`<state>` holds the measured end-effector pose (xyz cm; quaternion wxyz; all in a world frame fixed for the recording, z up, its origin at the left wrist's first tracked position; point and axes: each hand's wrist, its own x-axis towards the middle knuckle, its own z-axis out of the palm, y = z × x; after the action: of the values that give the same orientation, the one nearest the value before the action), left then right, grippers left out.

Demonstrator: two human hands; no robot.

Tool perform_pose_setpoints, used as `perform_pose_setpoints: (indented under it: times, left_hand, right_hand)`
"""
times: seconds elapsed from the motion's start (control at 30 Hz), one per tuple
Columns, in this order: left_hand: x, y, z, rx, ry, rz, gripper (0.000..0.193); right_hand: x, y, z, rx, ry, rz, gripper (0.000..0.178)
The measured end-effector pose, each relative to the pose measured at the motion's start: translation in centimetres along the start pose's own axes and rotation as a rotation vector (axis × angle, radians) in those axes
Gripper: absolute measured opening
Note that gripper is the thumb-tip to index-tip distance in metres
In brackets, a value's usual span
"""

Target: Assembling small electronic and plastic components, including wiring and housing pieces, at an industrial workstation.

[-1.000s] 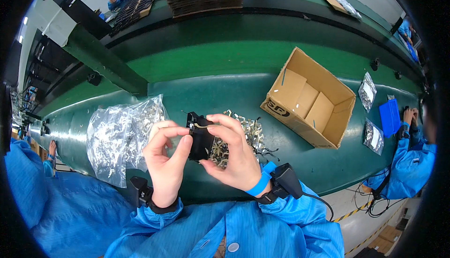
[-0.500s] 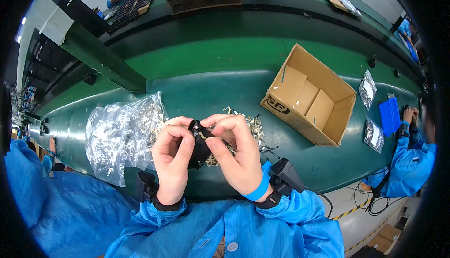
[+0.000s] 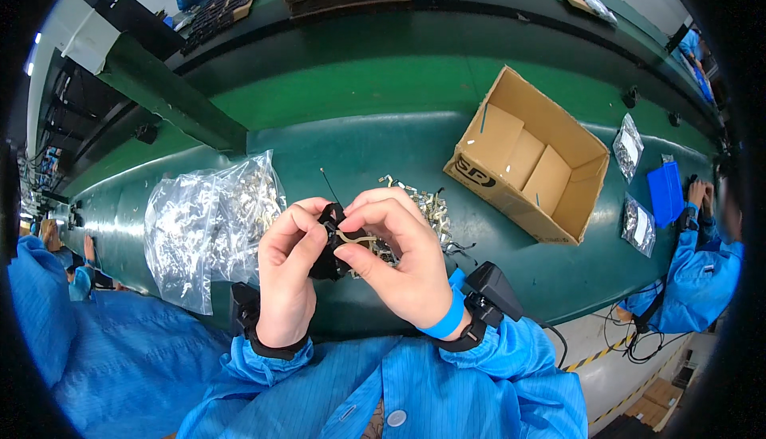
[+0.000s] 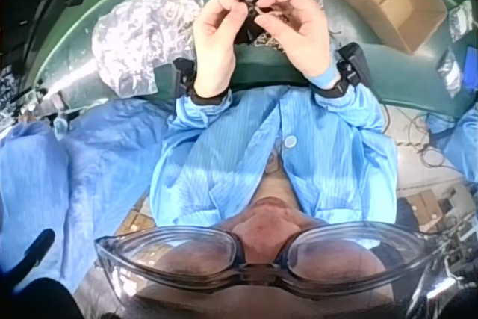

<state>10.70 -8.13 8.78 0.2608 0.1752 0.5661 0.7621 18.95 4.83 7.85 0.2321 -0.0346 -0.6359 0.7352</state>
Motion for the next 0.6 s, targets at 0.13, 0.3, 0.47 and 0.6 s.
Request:
perform_pose_setpoints:
  times: [0.13, 0.3, 0.47, 0.6]
  left_hand:
    - [-0.11, -0.03, 0.47, 0.175, 0.074, 0.114, 0.009]
    - [0.11, -0.46, 0.19, 0.275, 0.089, 0.167, 0.011]
    - [-0.08, -0.34, 0.64, 0.159, 0.078, 0.231, 0.010]
    - [0.11, -0.02, -0.06, 0.310, 0.051, 0.344, 0.008]
  right_hand:
    - [-0.03, 0.28, 0.01, -0.049, 0.010, 0.000, 0.024]
    - [-0.07, 0.64, -0.36, -0.069, 0.004, -0.027, 0.025]
    - [0.06, 0.23, 0.11, -0.017, 0.011, -0.024, 0.024]
    - [-0.05, -0.08, -0.09, -0.083, -0.012, -0.045, 0.023]
